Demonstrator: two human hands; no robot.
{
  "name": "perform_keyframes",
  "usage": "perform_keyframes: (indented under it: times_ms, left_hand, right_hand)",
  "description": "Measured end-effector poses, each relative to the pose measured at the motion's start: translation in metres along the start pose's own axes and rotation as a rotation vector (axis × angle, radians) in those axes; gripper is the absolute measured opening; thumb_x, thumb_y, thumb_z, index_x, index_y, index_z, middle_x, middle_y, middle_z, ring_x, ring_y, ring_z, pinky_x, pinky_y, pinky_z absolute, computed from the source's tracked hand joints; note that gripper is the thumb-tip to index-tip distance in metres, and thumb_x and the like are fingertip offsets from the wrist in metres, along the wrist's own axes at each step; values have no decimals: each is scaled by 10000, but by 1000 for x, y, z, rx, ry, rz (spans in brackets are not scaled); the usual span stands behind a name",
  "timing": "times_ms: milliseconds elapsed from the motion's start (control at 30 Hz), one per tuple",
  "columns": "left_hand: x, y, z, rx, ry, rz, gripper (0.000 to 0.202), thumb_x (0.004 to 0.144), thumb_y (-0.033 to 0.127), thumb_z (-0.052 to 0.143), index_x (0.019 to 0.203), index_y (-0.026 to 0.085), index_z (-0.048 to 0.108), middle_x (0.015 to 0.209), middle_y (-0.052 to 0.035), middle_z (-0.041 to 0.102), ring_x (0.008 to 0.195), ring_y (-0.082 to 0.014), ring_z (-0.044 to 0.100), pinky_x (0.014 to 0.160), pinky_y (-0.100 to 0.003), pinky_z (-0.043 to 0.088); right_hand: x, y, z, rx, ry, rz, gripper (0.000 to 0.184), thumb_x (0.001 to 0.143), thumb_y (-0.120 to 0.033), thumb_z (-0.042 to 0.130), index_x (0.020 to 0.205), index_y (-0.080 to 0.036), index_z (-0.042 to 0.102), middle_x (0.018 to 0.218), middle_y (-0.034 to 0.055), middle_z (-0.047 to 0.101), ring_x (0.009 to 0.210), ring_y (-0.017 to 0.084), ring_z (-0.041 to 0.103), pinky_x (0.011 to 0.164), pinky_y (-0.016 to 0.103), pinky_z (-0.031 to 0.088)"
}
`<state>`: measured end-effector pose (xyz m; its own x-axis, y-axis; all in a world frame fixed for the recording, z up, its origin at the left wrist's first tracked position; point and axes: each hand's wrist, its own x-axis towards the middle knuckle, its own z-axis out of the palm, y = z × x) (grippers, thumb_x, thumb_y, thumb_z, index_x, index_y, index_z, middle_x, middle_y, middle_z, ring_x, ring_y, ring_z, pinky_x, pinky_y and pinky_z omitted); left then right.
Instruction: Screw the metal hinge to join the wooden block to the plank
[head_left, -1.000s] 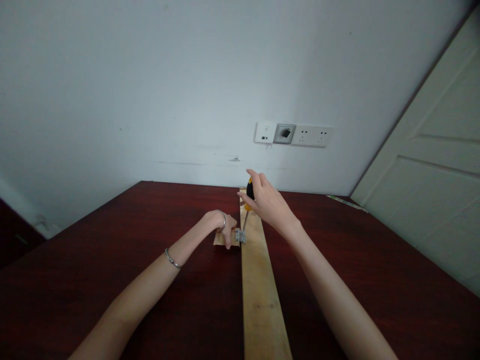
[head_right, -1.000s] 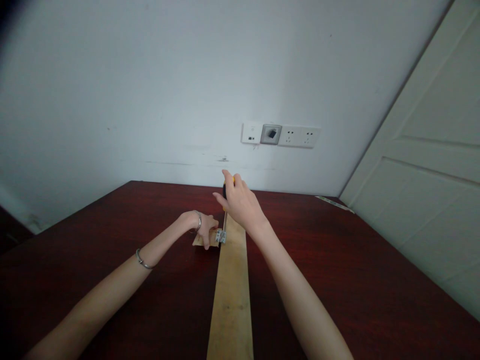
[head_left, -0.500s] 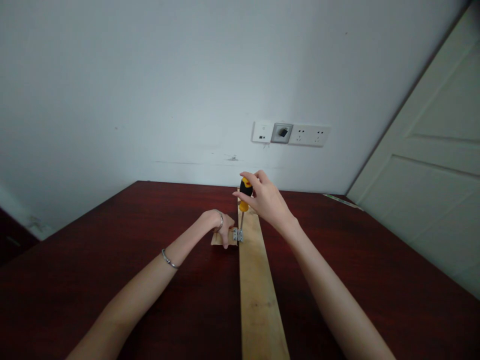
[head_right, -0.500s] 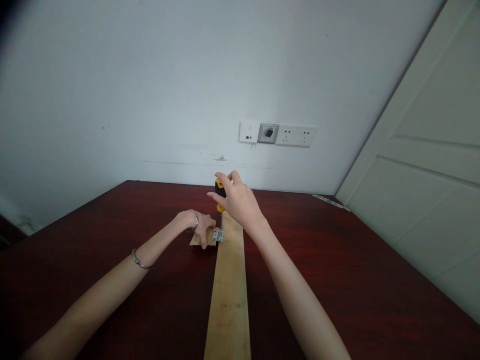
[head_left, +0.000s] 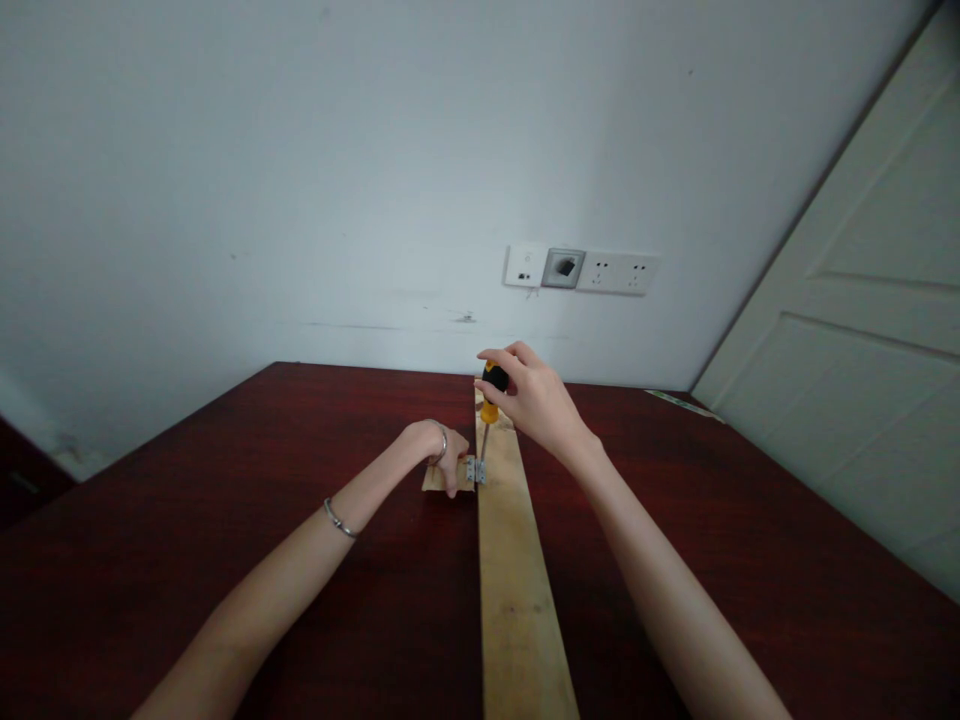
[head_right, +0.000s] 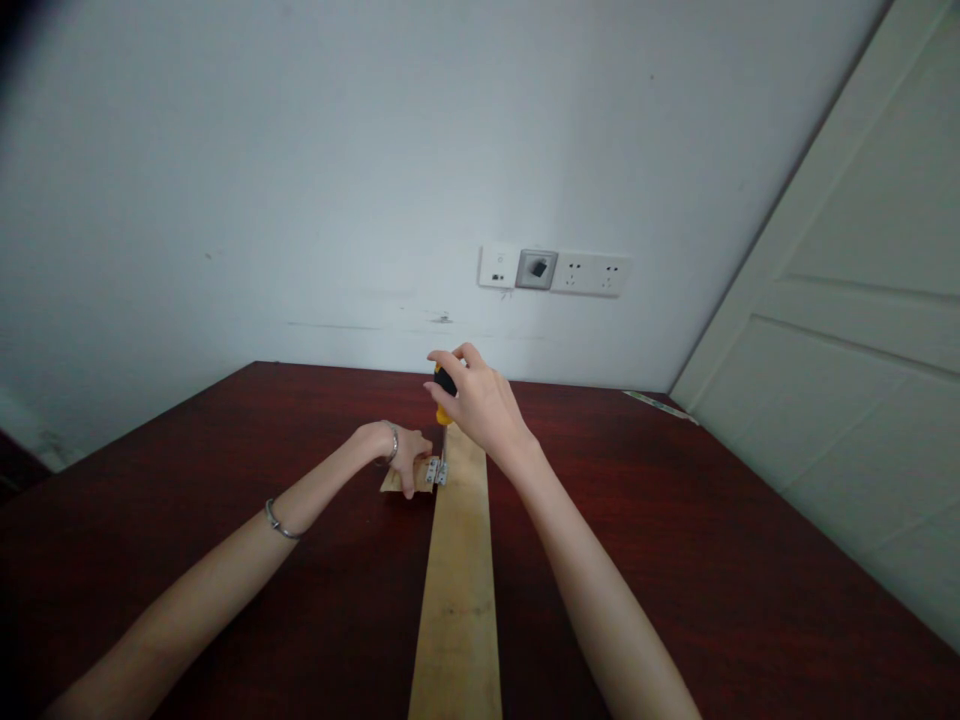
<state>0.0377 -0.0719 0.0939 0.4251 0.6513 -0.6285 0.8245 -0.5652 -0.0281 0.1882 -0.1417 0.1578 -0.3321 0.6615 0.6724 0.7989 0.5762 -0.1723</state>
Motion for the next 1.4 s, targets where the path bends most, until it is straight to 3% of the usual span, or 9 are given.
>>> perform_keyframes:
  times_ms: [100,300,500,667,867,1033,1133,1400]
  left_hand:
    - [-1,0,-1,6,1,-2,707,424,489,796,1049,198,643,931,-77,675,862,-294,604,728,-334,488]
    - [-1,0,-1,26,-9,40,703,481,475,773,1098,167,633,973,-94,670,846,-289,608,728,-337,490]
    - [-6,1,-2,-22,-4,49,668,506,441,773,1096,163,633,980,-89,672,831,-270,609,696,-317,493]
    - [-6,1,-2,-19,-17,49,608,503,437,777,1044,188,652,900,-61,680,817,-252,604,681,-294,490]
    - [-3,0,-1,-14,-11,32,605,491,451,773,1023,185,661,881,-48,677,784,-232,598,676,-278,482]
    - [3,-2,2,-10,0,26,567,482,444,780,974,186,671,834,-47,674,767,-234,594,663,-281,472]
    - [8,-2,4,2,9,24,533,466,439,793,919,185,676,795,-40,670,741,-229,593,641,-274,466]
    - [5,-1,4,18,36,57,608,494,487,779,991,158,660,918,-74,680,776,-237,606,651,-276,463]
  right_hand:
    - [-1,0,-2,45,-7,-38,369,848,-265,493,1215,-236,491,1084,76,570,694,148,560,637,290,446]
    - [0,3,1,54,17,-17,332,852,-369,520,1149,-221,528,1048,73,585,704,166,568,674,317,460]
    - [1,4,5,119,29,-19,432,826,-245,494,1249,-177,437,1107,115,569,912,234,579,788,375,472]
    - [0,5,7,80,34,37,396,828,-391,543,1178,-209,516,1043,102,544,792,209,589,738,372,483]
    - [1,4,6,99,26,27,452,823,-252,505,1263,-174,439,1071,117,559,760,193,580,722,352,474]
    - [0,4,3,59,-17,48,464,819,-347,555,1256,-213,473,1025,95,580,672,169,557,695,354,472]
    - [0,8,4,151,-17,29,468,818,-332,572,1261,-223,467,1012,82,599,685,162,565,723,349,477]
    - [4,25,-9,327,251,104,495,745,-377,647,1183,-187,514,963,64,625,759,173,581,720,340,489]
